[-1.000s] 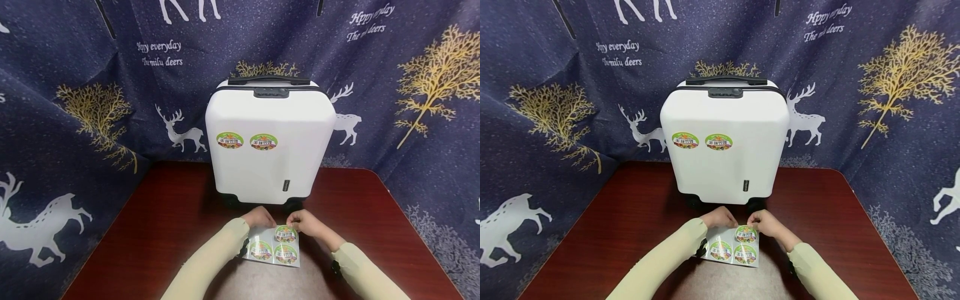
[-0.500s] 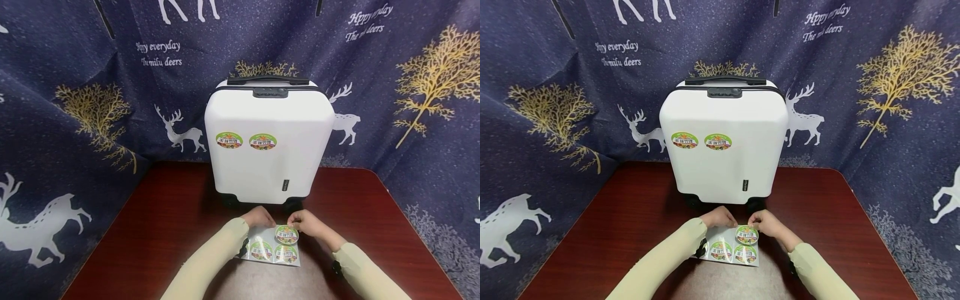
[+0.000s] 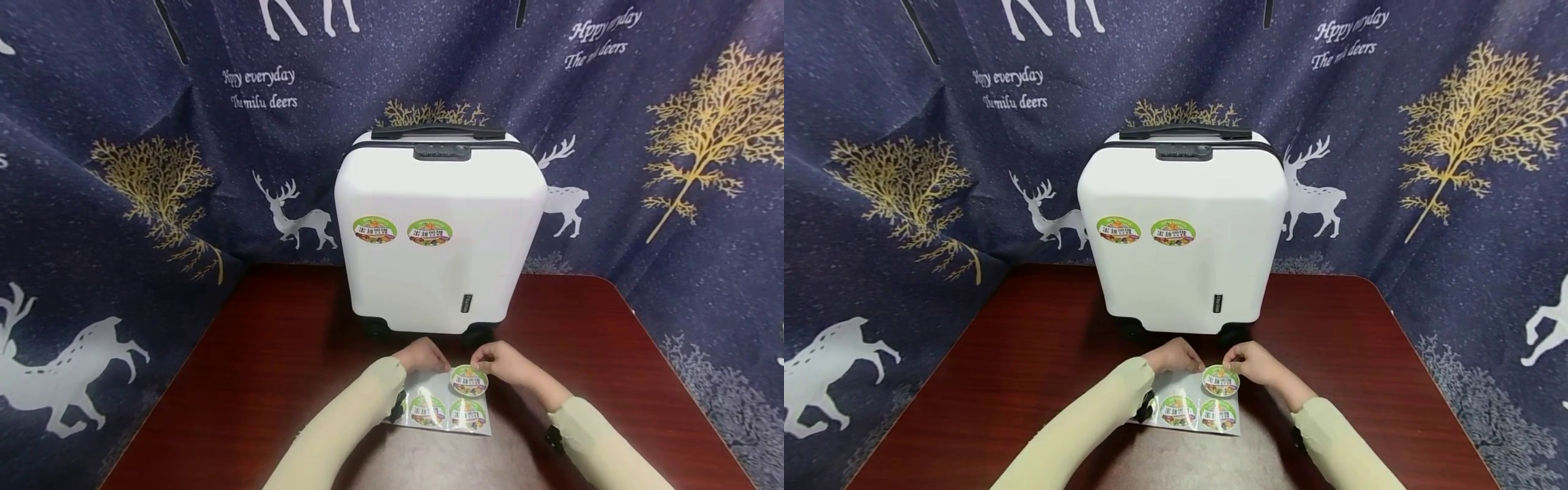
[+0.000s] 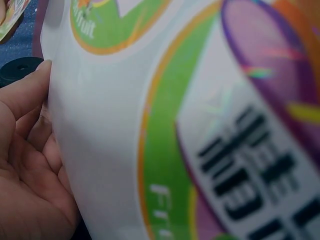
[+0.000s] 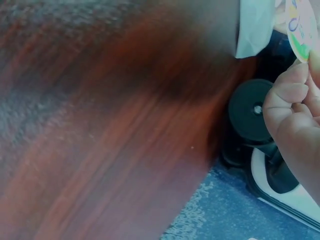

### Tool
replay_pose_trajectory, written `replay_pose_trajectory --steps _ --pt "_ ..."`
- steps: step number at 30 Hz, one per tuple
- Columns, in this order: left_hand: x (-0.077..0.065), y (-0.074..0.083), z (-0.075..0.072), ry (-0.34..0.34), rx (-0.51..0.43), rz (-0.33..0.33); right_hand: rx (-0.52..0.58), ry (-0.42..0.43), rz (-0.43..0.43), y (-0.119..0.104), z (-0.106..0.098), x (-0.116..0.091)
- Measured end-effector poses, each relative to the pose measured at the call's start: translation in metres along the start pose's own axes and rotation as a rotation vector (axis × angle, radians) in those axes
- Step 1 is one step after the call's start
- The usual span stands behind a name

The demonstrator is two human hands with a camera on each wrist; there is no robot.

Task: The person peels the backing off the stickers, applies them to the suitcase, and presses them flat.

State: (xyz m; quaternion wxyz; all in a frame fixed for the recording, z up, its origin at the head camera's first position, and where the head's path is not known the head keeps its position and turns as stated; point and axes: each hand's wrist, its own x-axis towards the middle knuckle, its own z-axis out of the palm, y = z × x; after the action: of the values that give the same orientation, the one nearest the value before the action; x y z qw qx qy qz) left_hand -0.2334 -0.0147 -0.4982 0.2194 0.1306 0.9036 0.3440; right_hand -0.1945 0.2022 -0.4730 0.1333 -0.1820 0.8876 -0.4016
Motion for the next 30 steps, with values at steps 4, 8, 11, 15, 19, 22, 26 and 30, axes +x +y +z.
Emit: replay_pose_trajectory --steps 4,8,11,15,19,22,26,30 --pt "-0.001 0.000 0.000 0.005 0.003 0.010 -0.009 0.008 -0.005 -0.004 -0.003 -0.002" --pt "0.000 -0.001 0.000 0.005 0.004 0.017 -0.002 0.008 -0.004 -0.008 -0.007 -0.002" --pt "0.000 -0.001 0.000 0.007 -0.002 0.013 0.005 0.000 -0.009 -0.012 -0.010 -0.002" --pt "0.000 -0.002 0.000 0.009 -0.008 0.014 -0.007 0.002 -0.047 -0.021 -0.017 -0.003" --pt "0.001 -0.003 0.000 0.011 -0.016 0.018 -0.028 0.008 -0.084 -0.032 -0.025 -0.005" --pt "0.002 -0.003 0.000 0.013 -0.021 0.022 -0.035 0.013 -0.100 -0.042 -0.033 -0.007" --pt "0.002 -0.004 0.000 0.010 -0.022 0.024 -0.037 0.025 -0.129 -0.055 -0.043 -0.012" --pt "0.001 -0.004 -0.001 0.005 -0.020 0.022 -0.034 0.037 -0.147 -0.067 -0.051 -0.017"
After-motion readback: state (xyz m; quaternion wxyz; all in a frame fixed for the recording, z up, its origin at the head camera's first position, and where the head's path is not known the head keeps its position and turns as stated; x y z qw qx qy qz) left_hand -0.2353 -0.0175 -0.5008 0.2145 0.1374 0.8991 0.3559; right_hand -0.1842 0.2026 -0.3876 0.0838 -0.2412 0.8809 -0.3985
